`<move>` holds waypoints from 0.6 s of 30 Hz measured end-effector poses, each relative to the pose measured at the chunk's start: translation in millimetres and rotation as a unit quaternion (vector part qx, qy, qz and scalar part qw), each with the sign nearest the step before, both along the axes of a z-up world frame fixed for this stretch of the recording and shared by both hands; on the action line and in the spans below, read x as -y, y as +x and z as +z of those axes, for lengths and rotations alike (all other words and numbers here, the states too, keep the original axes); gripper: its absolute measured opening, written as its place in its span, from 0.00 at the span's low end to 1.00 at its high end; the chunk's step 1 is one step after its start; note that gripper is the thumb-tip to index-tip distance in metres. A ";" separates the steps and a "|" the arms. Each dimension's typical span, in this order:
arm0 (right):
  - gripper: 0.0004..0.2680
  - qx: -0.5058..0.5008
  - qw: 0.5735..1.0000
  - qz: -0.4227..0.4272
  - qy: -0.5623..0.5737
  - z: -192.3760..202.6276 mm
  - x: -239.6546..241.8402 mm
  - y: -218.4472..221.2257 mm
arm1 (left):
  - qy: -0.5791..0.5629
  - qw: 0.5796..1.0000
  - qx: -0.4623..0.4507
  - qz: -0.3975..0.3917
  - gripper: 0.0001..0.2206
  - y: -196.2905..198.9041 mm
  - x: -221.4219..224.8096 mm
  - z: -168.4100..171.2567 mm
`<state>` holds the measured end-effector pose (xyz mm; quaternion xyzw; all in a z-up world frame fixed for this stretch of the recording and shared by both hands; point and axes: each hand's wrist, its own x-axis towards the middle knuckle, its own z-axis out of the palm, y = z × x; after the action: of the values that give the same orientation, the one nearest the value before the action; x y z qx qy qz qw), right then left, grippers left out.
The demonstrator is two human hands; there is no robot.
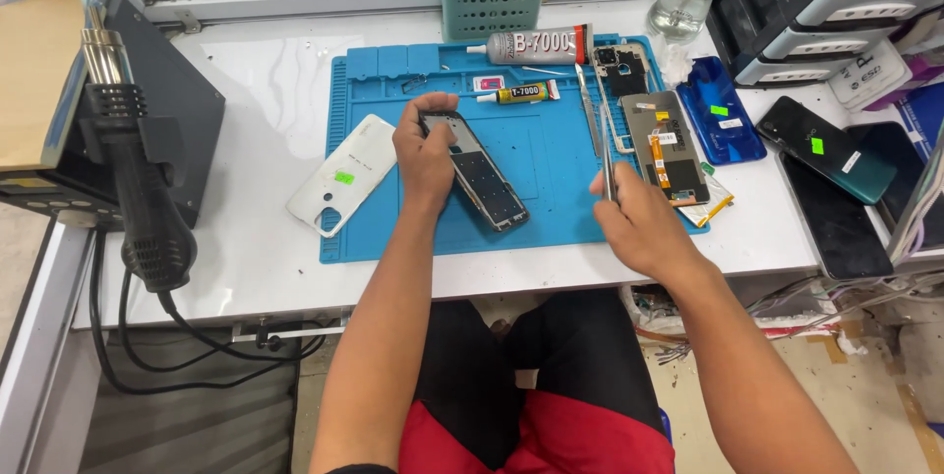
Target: Disassembling and cleaning internal components of a mobile phone using a pry tool and a brush.
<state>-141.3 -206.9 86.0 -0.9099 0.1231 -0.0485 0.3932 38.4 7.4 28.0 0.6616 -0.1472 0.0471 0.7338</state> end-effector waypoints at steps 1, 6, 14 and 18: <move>0.09 0.000 1.000 0.000 0.000 0.3 -2.8 -7.2 | 0.000 1.000 0.000 0.000 0.21 0.7 -1.5 -2.1; 0.12 -0.104 0.979 -0.012 -0.176 -5.7 -10.2 -32.0 | -0.003 1.000 0.015 0.016 0.20 2.8 -2.4 -4.9; 0.10 -0.031 0.984 -0.042 -0.172 -19.5 -13.5 -42.9 | -0.034 0.998 0.055 0.012 0.19 10.6 -0.4 -14.9; 0.09 0.023 0.983 -0.072 -0.167 -31.4 -5.6 -47.3 | -0.065 0.996 0.052 0.014 0.17 10.3 0.4 -17.7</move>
<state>-188.6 -201.3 54.6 -0.9501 0.1695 -0.1174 0.2340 48.7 7.1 10.3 0.6111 -0.1730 0.1012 0.7657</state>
